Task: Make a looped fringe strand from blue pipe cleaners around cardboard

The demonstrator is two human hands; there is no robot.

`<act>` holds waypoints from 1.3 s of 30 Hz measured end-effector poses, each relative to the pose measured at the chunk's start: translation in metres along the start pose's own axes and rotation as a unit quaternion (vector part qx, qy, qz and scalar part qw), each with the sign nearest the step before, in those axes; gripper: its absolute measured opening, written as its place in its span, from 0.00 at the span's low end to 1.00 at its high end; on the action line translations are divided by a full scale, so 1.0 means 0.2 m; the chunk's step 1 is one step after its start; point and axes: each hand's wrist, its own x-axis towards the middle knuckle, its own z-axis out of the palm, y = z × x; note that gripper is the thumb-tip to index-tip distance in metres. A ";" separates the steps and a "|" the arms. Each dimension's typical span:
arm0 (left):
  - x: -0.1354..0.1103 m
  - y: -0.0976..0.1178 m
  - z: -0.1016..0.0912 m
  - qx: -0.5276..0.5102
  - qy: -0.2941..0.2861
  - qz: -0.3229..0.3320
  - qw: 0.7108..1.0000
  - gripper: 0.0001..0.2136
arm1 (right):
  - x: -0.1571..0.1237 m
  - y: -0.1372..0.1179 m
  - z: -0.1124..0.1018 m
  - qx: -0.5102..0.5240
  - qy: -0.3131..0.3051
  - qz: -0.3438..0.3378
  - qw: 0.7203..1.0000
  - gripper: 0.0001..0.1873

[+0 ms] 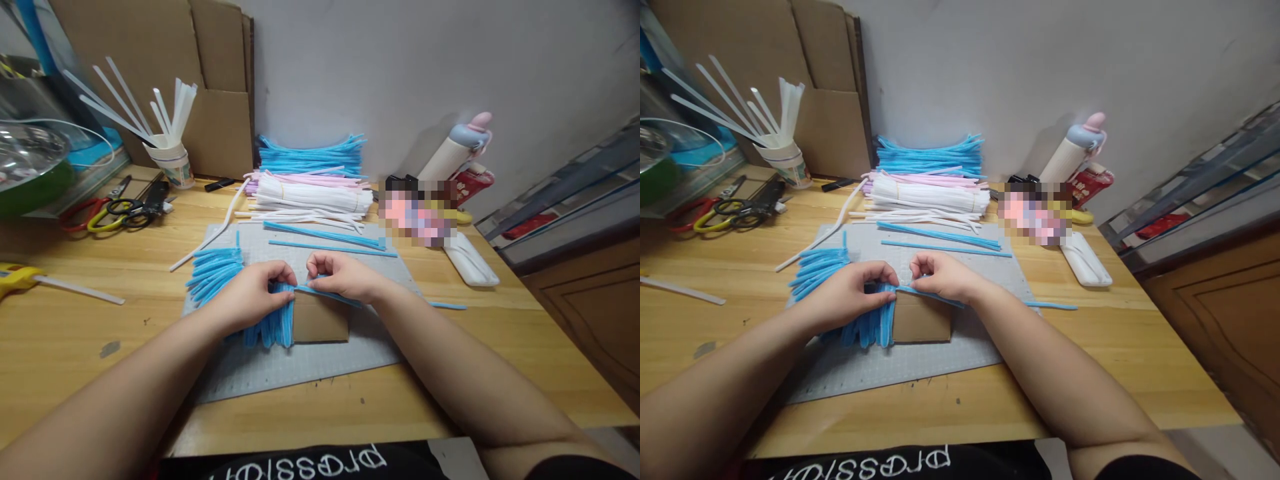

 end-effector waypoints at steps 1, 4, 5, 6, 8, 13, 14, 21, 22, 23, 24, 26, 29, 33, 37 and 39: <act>-0.01 0.01 -0.01 0.007 0.010 0.005 1.000 0.06 | -0.01 -0.02 0.00 -0.007 0.010 -0.018 1.000 0.11; -0.03 0.06 -0.03 0.033 0.031 0.022 0.999 0.06 | -0.06 -0.06 0.02 -0.031 0.045 -0.066 0.996 0.08; -0.04 0.07 -0.03 0.043 0.036 0.027 0.998 0.05 | -0.07 -0.07 0.03 -0.038 0.058 -0.078 0.995 0.08; -0.05 0.09 -0.04 0.051 0.045 0.035 0.997 0.04 | -0.09 -0.07 0.04 -0.045 0.070 -0.089 0.993 0.07; -0.06 0.10 -0.05 0.065 0.067 0.054 0.994 0.03 | -0.11 -0.08 0.06 -0.058 0.095 -0.116 0.987 0.07; -0.06 0.10 -0.05 0.085 0.093 0.096 0.987 0.02 | -0.16 -0.10 0.08 -0.101 0.139 -0.173 0.970 0.09; -0.06 0.10 -0.05 0.087 0.091 0.102 0.987 0.02 | -0.17 -0.10 0.08 -0.114 0.142 -0.175 0.968 0.10; -0.06 0.10 -0.05 0.067 0.091 0.067 0.991 0.05 | -0.19 -0.12 0.07 -0.140 0.112 -0.166 0.970 0.09; -0.06 0.10 -0.05 0.059 0.085 0.058 0.993 0.05 | -0.19 -0.12 0.07 -0.144 0.107 -0.163 0.970 0.08; -0.06 0.10 -0.05 0.051 0.077 0.050 0.994 0.06 | -0.19 -0.11 0.07 -0.148 0.101 -0.160 0.971 0.08; -0.06 0.10 -0.05 0.045 0.069 0.042 0.996 0.06 | -0.19 -0.11 0.06 -0.150 0.095 -0.155 0.972 0.08; -0.06 0.10 -0.05 0.034 0.056 0.030 0.997 0.07 | -0.19 -0.11 0.06 -0.152 0.080 -0.145 0.974 0.07; -0.05 0.10 -0.06 0.017 0.038 0.020 0.999 0.08 | -0.19 -0.11 0.06 -0.149 0.065 -0.136 0.977 0.07; -0.05 0.11 -0.06 0.011 0.023 0.031 0.999 0.08 | -0.19 -0.11 0.06 -0.131 0.044 -0.129 0.982 0.07; -0.05 0.12 -0.07 0.038 0.005 0.050 0.998 0.07 | -0.20 -0.12 0.05 -0.136 0.012 -0.117 0.984 0.07; -0.05 0.12 -0.07 0.048 -0.008 0.058 0.997 0.06 | -0.20 -0.13 0.05 -0.149 -0.006 -0.118 0.982 0.08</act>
